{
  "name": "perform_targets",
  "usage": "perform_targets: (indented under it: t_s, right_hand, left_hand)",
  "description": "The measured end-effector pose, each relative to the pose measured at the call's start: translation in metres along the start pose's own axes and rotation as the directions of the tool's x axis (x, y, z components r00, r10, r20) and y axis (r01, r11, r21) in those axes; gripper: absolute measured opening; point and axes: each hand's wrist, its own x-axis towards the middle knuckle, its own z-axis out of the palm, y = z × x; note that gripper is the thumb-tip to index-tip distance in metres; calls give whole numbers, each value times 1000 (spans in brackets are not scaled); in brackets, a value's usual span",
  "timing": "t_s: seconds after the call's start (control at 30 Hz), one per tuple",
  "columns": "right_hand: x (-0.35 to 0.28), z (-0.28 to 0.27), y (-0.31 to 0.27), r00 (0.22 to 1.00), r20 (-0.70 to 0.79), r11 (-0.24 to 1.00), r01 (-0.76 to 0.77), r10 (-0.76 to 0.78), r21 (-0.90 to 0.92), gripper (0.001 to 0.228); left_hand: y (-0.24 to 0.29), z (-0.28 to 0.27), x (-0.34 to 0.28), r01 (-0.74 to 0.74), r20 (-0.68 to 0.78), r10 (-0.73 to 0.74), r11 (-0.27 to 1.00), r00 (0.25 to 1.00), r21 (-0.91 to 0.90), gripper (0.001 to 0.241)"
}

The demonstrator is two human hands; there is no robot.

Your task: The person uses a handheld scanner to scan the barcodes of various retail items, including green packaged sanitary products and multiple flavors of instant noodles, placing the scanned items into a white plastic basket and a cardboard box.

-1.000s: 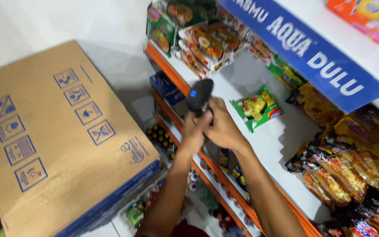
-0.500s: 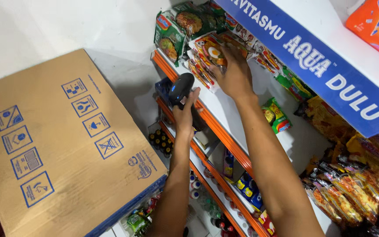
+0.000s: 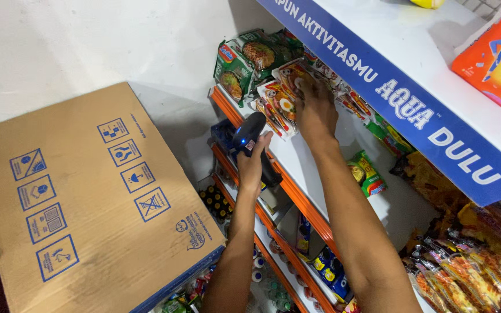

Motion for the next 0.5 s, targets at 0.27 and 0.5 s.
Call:
perform_targets:
  t_s: [0.27, 0.5]
  right_hand:
    - [-49, -18, -16, 995, -45, 979, -80, 90, 190, 81]
    - [-159, -77, -60, 951, 157, 829, -309, 266, 466, 73]
  left_hand:
    - [4, 2, -3, -43, 0, 43, 998, 999, 43, 60]
    - [-19, -4, -4, -205, 56, 223, 952, 973, -229, 56]
